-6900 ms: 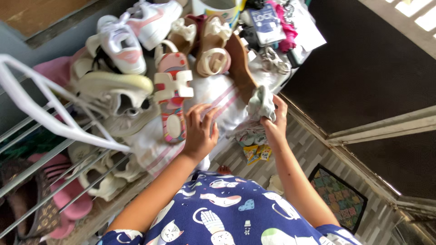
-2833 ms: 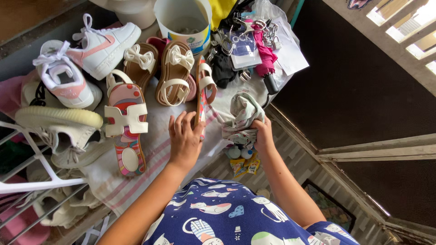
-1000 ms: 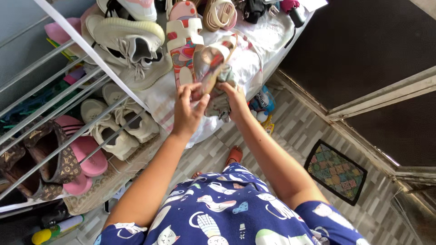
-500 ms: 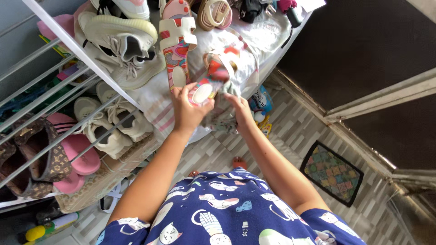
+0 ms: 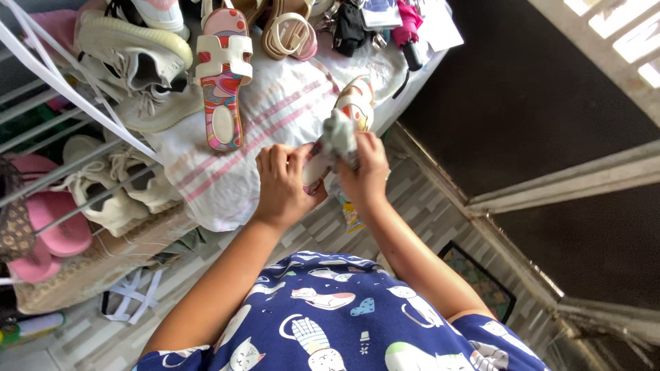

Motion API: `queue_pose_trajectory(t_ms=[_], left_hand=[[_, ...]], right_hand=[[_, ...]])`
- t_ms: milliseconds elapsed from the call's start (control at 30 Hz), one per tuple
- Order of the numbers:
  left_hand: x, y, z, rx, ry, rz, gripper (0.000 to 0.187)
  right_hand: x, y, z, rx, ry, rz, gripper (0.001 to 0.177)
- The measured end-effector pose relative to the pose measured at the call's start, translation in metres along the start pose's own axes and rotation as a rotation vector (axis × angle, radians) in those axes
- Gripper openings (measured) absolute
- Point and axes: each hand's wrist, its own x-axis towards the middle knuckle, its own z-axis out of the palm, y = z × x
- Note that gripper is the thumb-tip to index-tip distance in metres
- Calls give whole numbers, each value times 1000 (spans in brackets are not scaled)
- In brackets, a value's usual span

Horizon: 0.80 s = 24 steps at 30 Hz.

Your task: The person wipes several pairs of shoes with a cloth, including sandals and sneakers, then places them on a shoe rack. The person also ties the laces of a pair of sneakers before placing them on the rack.

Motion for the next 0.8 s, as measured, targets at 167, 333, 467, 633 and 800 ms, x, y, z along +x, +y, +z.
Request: queue_pose_trajectory(t_ms=[167, 333, 467, 633, 800], left_hand=[[1, 10, 6, -39, 38, -43, 71], [-5, 21, 4, 1, -3, -116, 72], [-7, 22, -1, -26, 45, -111, 75], [-12, 14, -18, 19, 46, -110, 77], [-27, 5, -48, 63, 3, -73, 76]], right_hand=[[-5, 5, -20, 39, -365, -508, 50], [22, 25, -32, -154, -192, -305, 50], [4, 6, -27, -91, -238, -401, 50], [5, 4, -28, 154, -491, -600, 46], [20, 49, -58, 359, -125, -115, 48]])
